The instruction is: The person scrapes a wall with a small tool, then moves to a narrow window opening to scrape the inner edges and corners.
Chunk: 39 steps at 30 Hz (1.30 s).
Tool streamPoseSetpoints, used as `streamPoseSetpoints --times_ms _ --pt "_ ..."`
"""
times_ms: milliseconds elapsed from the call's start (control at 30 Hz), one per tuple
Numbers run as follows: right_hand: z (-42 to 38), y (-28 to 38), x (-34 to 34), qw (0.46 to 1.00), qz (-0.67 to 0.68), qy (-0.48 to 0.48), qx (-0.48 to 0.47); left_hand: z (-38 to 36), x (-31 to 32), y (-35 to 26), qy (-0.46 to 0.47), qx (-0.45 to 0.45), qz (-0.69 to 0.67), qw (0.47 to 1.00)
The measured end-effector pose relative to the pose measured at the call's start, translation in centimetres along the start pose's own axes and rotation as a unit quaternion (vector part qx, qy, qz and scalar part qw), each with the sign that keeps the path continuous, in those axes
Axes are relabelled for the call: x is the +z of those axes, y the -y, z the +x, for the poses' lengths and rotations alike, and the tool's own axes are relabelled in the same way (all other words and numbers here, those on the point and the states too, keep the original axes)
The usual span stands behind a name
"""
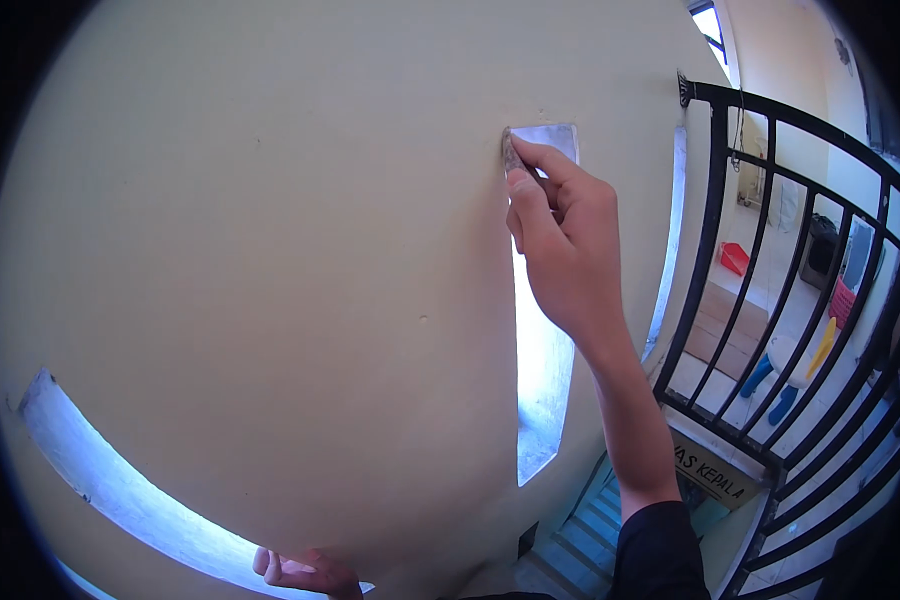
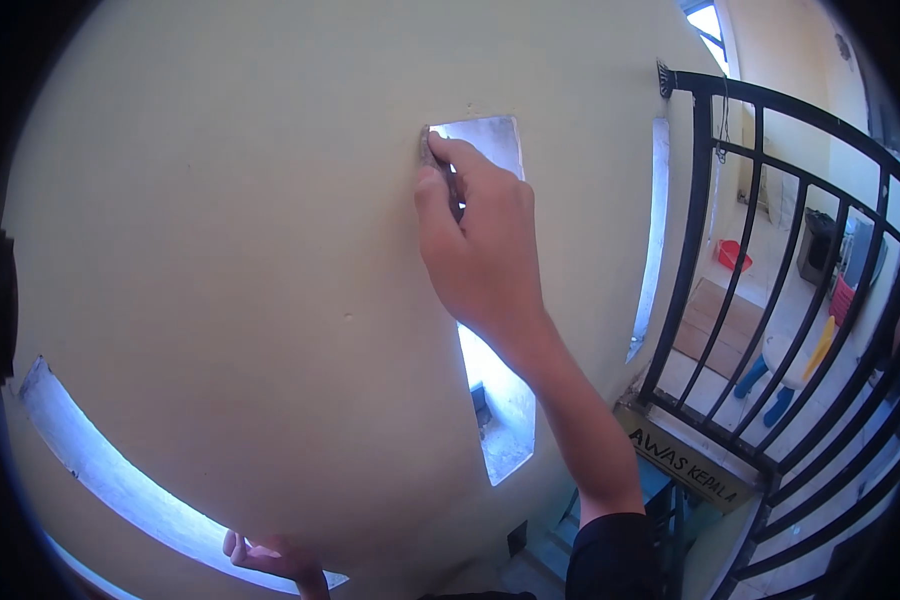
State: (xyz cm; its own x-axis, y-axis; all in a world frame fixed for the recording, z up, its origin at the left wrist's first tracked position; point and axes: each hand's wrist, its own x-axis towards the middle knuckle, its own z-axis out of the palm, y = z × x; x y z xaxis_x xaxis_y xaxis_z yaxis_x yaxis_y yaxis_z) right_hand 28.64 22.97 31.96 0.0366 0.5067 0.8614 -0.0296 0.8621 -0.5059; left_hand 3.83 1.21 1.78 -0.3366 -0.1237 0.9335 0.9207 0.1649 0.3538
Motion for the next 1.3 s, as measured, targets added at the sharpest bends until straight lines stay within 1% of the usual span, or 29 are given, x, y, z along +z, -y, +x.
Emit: streamPoseSetpoints --times_ms 33,67,100,167,200,300,400,433,533,567,667,800,867,933,1000,1033,1133,1267,1300 --pt "-0.2 -0.2 0.1 0.998 -0.032 -0.01 -0.046 -0.3 0.1 0.5 -0.001 0.006 0.008 1.0" --pt "-0.2 0.1 -0.2 0.998 -0.045 0.007 -0.036 -0.4 0.0 1.1 0.0 0.016 0.017 1.0" --pt "-0.3 0.5 -0.7 0.998 -0.056 0.023 -0.023 -0.8 0.1 1.7 -0.019 0.009 -0.018 1.0" --pt "0.2 1.4 -1.2 0.997 -0.068 0.046 0.011 -1.3 0.3 2.3 -0.028 -0.003 -0.009 1.0" --pt "0.6 1.8 -1.2 0.996 -0.081 0.043 0.003 -1.3 0.1 2.4 -0.028 -0.006 -0.006 1.0" --pt "1.4 3.0 -0.8 0.989 -0.142 0.032 -0.029 -0.8 -0.3 2.4 -0.017 0.027 0.058 0.998" --pt "2.0 2.9 -2.3 0.979 -0.169 0.112 0.003 0.2 -0.5 0.5 -0.006 0.05 0.077 0.996" --pt "2.1 2.3 -2.6 0.978 -0.168 0.123 0.016 0.2 -0.3 0.3 -0.013 0.027 0.041 0.999" --pt "2.6 2.4 -2.1 0.984 -0.149 0.102 -0.001 0.3 -0.5 0.5 -0.019 0.03 0.03 0.999" --pt "2.8 2.9 -1.8 0.982 -0.162 0.094 0.017 0.3 -0.4 0.4 -0.021 0.024 0.003 0.999" --pt "2.3 2.3 -1.4 0.978 -0.183 0.091 -0.033 0.2 -0.7 0.6 0.004 0.019 0.001 1.0" --pt "1.9 1.7 -2.9 0.966 -0.192 0.173 0.025 -0.9 -0.3 1.1 -0.014 -0.013 0.036 0.999" --pt "2.2 2.0 -2.1 0.984 -0.142 0.106 0.001 -0.7 -0.2 1.1 -0.028 -0.01 0.031 0.999" --pt "2.5 2.5 -1.8 0.987 -0.14 0.079 -0.007 -1.1 0.0 1.7 -0.041 -0.015 0.002 0.999" --pt "2.6 3.0 -1.5 0.977 -0.189 0.098 -0.003 -1.1 -0.2 1.9 -0.041 -0.015 -0.006 0.999" --pt "2.5 2.6 -1.7 0.971 -0.214 0.103 -0.038 -1.0 -0.2 1.7 -0.037 -0.015 0.0 0.999" --pt "2.3 2.0 -2.7 0.97 -0.169 0.176 0.011 -1.2 -0.2 1.2 -0.035 -0.023 0.008 0.999" --pt "2.2 1.9 -2.2 0.984 -0.134 0.121 0.003 -1.0 0.2 0.6 -0.053 -0.046 -0.013 0.997" --pt "2.3 2.2 -1.6 0.986 -0.137 0.098 -0.005 -1.0 0.1 0.9 -0.05 -0.022 0.014 0.998"
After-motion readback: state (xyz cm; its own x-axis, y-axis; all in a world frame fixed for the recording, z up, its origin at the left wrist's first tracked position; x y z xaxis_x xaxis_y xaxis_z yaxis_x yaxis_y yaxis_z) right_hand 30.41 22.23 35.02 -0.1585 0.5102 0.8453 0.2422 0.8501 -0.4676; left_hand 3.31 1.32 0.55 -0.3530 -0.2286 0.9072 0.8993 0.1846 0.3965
